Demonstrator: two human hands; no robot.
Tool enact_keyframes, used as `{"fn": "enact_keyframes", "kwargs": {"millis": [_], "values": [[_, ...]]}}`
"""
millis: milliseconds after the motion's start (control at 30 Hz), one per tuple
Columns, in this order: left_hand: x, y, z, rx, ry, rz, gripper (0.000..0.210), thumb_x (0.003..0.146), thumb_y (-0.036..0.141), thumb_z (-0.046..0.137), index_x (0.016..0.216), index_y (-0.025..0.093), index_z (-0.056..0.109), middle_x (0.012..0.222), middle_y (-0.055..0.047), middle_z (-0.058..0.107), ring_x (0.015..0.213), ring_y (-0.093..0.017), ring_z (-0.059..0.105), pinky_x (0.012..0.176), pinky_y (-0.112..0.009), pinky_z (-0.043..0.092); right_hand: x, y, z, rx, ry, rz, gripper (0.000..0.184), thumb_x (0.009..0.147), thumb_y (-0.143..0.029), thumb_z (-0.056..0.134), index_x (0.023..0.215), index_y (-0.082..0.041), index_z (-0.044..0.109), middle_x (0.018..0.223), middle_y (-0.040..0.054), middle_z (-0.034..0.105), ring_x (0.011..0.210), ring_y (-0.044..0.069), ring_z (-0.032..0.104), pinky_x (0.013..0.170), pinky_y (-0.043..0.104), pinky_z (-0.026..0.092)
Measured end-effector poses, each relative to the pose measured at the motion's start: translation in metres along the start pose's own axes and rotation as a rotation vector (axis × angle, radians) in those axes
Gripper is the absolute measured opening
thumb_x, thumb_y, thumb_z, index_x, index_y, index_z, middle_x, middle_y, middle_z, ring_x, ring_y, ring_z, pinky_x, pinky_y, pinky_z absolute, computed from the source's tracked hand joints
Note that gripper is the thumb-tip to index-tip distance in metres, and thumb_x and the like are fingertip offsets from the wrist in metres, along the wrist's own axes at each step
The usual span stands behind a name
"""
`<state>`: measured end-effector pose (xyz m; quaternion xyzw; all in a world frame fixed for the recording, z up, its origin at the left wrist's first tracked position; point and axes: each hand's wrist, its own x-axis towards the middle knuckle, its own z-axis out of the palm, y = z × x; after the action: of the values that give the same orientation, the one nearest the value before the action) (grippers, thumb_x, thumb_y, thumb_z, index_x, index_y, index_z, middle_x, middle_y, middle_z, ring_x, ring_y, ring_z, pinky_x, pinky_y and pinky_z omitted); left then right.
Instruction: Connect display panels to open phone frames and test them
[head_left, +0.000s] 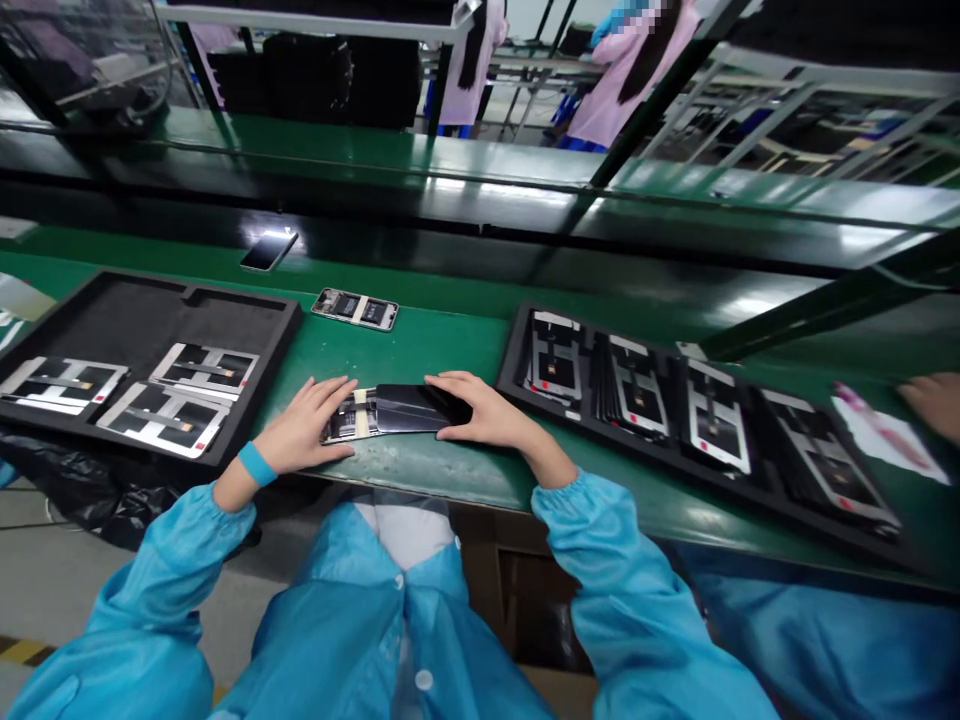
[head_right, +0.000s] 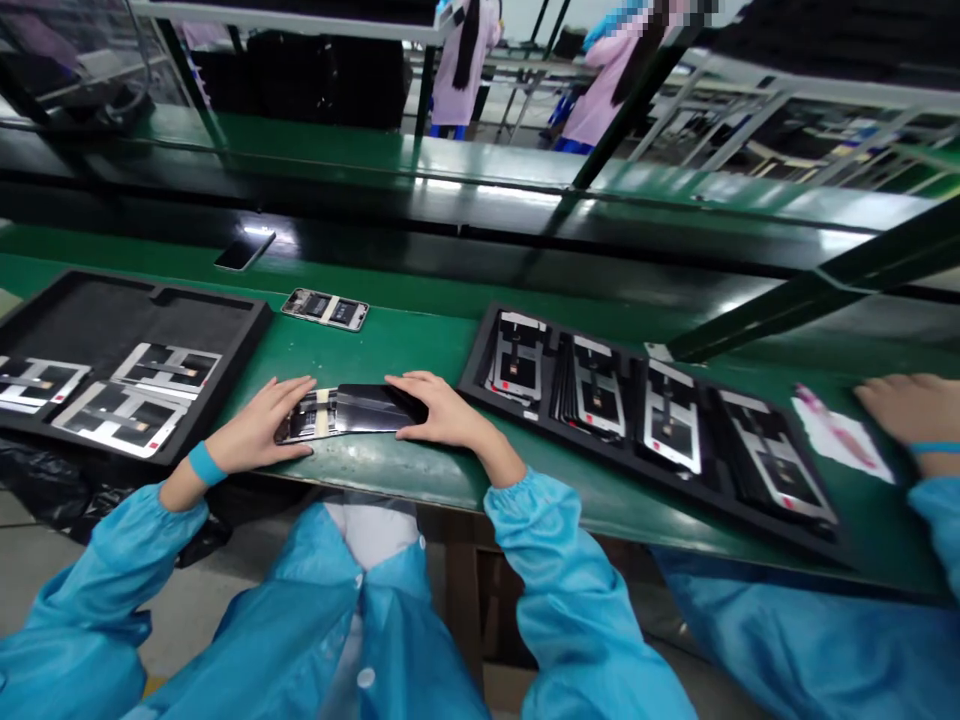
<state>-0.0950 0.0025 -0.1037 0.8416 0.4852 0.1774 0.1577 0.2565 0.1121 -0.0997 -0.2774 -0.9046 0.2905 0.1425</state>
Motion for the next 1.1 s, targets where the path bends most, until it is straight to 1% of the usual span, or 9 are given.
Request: {"fn": "enact_keyframes", "kwargs": {"millis": [100, 200, 267, 333, 467, 633, 900, 1033, 1100], "values": [[0.005, 0.001, -0.002, -0.024, -0.021, -0.010, 0.084, 0.088, 0.037, 0.067, 0.160, 0.020, 0.026, 0.150, -0.018, 0.049, 0.137, -0.036, 0.048, 0.119, -0.061, 0.033, 0.000, 0.001, 0.001, 0.001, 0.006, -0.008, 0.088, 0.081, -0.051, 0.081, 0.157, -0.027, 0.042, 0.148, 0.0137, 0.055, 0.139, 0.033, 0.047, 0.115, 0.056, 0.042], [0.008, -0.003, -0.001, -0.065, -0.003, 0.002, 0.078, 0.081, 0.027, 0.070, 0.152, 0.019, 0.039, 0.141, -0.016, 0.055, 0.130, -0.033, 0.053, 0.113, -0.052, 0.044, 0.001, 0.005, 0.002, -0.014, -0.015, -0.009, 0.087, 0.081, -0.054, 0.080, 0.155, -0.027, 0.044, 0.150, 0.0133, 0.054, 0.139, 0.035, 0.046, 0.115, 0.059, 0.041], [0.009, -0.005, 0.000, -0.081, 0.009, 0.015, 0.074, 0.077, 0.024, 0.072, 0.146, 0.018, 0.045, 0.138, -0.016, 0.057, 0.128, -0.033, 0.053, 0.111, -0.050, 0.046, 0.001, 0.007, 0.003, -0.022, -0.025, -0.004, 0.086, 0.081, -0.057, 0.079, 0.154, -0.026, 0.046, 0.150, 0.0133, 0.054, 0.139, 0.037, 0.045, 0.115, 0.060, 0.039], [0.008, -0.006, 0.000, -0.086, 0.001, 0.013, 0.078, 0.077, 0.022, 0.072, 0.149, 0.017, 0.042, 0.139, -0.017, 0.056, 0.129, -0.033, 0.053, 0.113, -0.051, 0.045, 0.002, 0.009, 0.003, -0.023, -0.026, 0.002, 0.085, 0.082, -0.057, 0.077, 0.155, -0.026, 0.045, 0.151, 0.0134, 0.053, 0.139, 0.037, 0.045, 0.116, 0.060, 0.039], [0.005, -0.004, -0.001, -0.073, -0.034, -0.002, 0.085, 0.083, 0.028, 0.068, 0.158, 0.018, 0.028, 0.146, -0.018, 0.051, 0.135, -0.033, 0.050, 0.121, -0.057, 0.033, 0.001, 0.008, 0.003, -0.024, -0.023, -0.006, 0.087, 0.083, -0.057, 0.077, 0.156, -0.027, 0.043, 0.151, 0.0138, 0.052, 0.139, 0.037, 0.045, 0.115, 0.060, 0.040], [0.002, -0.006, 0.001, -0.052, -0.043, -0.045, 0.079, 0.085, 0.035, 0.066, 0.156, 0.022, 0.034, 0.149, -0.016, 0.051, 0.138, -0.033, 0.049, 0.123, -0.062, 0.023, 0.000, 0.006, 0.003, -0.025, -0.013, 0.007, 0.089, 0.081, -0.057, 0.079, 0.157, -0.027, 0.042, 0.150, 0.0146, 0.053, 0.139, 0.036, 0.045, 0.114, 0.058, 0.041], [0.003, -0.010, 0.002, -0.065, -0.021, -0.033, 0.075, 0.085, 0.037, 0.065, 0.153, 0.021, 0.038, 0.147, -0.015, 0.054, 0.135, -0.033, 0.052, 0.122, -0.059, 0.028, 0.001, 0.005, 0.004, -0.005, -0.006, 0.006, 0.088, 0.081, -0.056, 0.080, 0.156, -0.027, 0.043, 0.150, 0.0132, 0.052, 0.139, 0.036, 0.044, 0.115, 0.058, 0.040], [0.002, -0.009, 0.003, -0.057, -0.015, -0.031, 0.072, 0.087, 0.039, 0.064, 0.152, 0.021, 0.039, 0.148, -0.015, 0.053, 0.137, -0.033, 0.051, 0.122, -0.060, 0.027, 0.001, 0.002, 0.004, -0.011, -0.012, -0.022, 0.084, 0.082, -0.057, 0.078, 0.154, -0.027, 0.045, 0.149, 0.0126, 0.054, 0.139, 0.036, 0.044, 0.116, 0.059, 0.038], [0.001, -0.009, 0.003, -0.058, -0.017, -0.034, 0.070, 0.088, 0.039, 0.063, 0.151, 0.021, 0.039, 0.148, -0.015, 0.053, 0.137, -0.033, 0.050, 0.122, -0.060, 0.027, 0.001, 0.000, 0.002, -0.019, -0.003, -0.043, 0.078, 0.085, -0.058, 0.075, 0.151, -0.026, 0.050, 0.149, 0.0135, 0.054, 0.138, 0.035, 0.046, 0.116, 0.059, 0.038]]}}
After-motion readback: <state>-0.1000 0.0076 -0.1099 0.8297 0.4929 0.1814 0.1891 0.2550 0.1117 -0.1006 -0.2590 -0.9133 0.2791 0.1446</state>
